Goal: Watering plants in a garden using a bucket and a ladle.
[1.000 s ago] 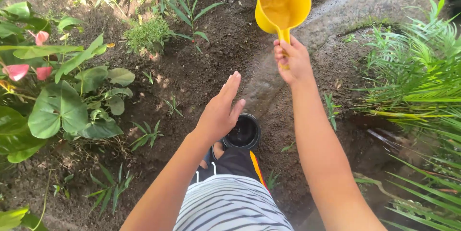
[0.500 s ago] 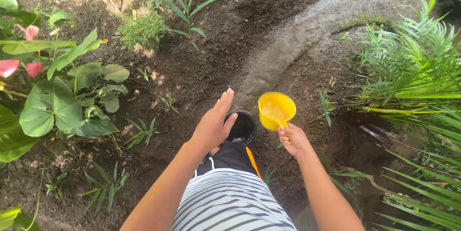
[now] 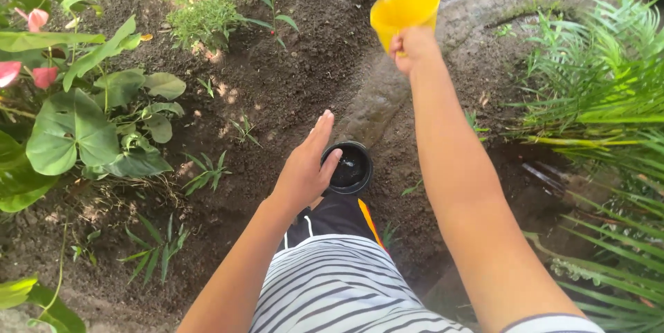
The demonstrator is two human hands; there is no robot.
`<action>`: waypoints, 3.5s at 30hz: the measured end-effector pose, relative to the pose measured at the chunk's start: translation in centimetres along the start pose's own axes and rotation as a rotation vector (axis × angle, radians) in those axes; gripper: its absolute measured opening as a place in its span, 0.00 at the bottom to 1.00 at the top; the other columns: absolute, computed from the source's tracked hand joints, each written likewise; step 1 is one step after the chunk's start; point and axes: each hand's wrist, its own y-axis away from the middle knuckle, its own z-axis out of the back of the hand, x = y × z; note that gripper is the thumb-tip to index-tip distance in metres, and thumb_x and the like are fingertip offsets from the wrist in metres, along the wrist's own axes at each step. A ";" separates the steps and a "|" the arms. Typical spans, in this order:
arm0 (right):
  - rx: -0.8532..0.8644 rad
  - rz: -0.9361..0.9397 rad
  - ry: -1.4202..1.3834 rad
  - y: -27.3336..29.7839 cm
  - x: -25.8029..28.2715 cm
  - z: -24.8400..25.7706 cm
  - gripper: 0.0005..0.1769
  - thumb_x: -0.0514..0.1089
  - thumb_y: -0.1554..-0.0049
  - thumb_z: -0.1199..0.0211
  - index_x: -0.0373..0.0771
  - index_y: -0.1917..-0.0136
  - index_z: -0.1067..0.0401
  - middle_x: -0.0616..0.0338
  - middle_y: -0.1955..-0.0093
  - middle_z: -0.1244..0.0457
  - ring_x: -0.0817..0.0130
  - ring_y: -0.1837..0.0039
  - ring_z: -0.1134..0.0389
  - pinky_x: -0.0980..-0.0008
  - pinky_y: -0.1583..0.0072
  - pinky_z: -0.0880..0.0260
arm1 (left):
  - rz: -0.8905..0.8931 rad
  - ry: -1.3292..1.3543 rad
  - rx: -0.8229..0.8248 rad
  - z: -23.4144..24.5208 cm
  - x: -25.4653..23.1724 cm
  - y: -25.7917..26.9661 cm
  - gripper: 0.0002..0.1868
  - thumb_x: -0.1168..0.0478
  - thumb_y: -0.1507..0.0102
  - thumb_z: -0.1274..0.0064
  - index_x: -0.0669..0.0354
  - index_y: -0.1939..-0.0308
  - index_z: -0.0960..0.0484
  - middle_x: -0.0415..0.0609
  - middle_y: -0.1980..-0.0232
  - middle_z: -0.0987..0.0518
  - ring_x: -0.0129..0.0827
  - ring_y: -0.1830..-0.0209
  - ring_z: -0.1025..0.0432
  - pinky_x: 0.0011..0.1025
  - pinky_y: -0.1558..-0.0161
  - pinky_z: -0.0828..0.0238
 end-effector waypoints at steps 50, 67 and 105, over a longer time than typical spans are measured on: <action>0.336 -0.038 -0.110 29.9 -12.2 4.0 0.24 0.35 0.35 0.44 0.37 0.27 0.40 0.57 0.48 0.37 0.80 0.62 0.41 0.83 0.63 0.43 | -0.099 -0.023 -0.126 -2.7 4.0 -5.2 0.18 0.72 0.31 0.49 0.65 0.37 0.22 0.62 0.41 0.19 0.49 0.42 0.21 0.35 0.44 0.24; 0.486 -0.229 0.112 6.1 17.5 9.8 0.16 0.36 0.37 0.40 0.35 0.37 0.36 0.59 0.49 0.35 0.76 0.55 0.33 0.81 0.58 0.32 | 0.041 0.013 -0.478 -16.2 -2.4 -34.9 0.17 0.72 0.31 0.50 0.65 0.39 0.20 0.61 0.41 0.18 0.49 0.42 0.21 0.37 0.42 0.25; 0.705 -0.574 0.951 -14.1 29.3 -7.0 0.06 0.42 0.37 0.43 0.37 0.51 0.35 0.64 0.67 0.42 0.77 0.69 0.41 0.77 0.68 0.42 | 0.327 -0.109 -1.189 -10.1 -3.2 -45.5 0.14 0.68 0.35 0.49 0.64 0.46 0.19 0.59 0.48 0.18 0.53 0.48 0.23 0.42 0.48 0.25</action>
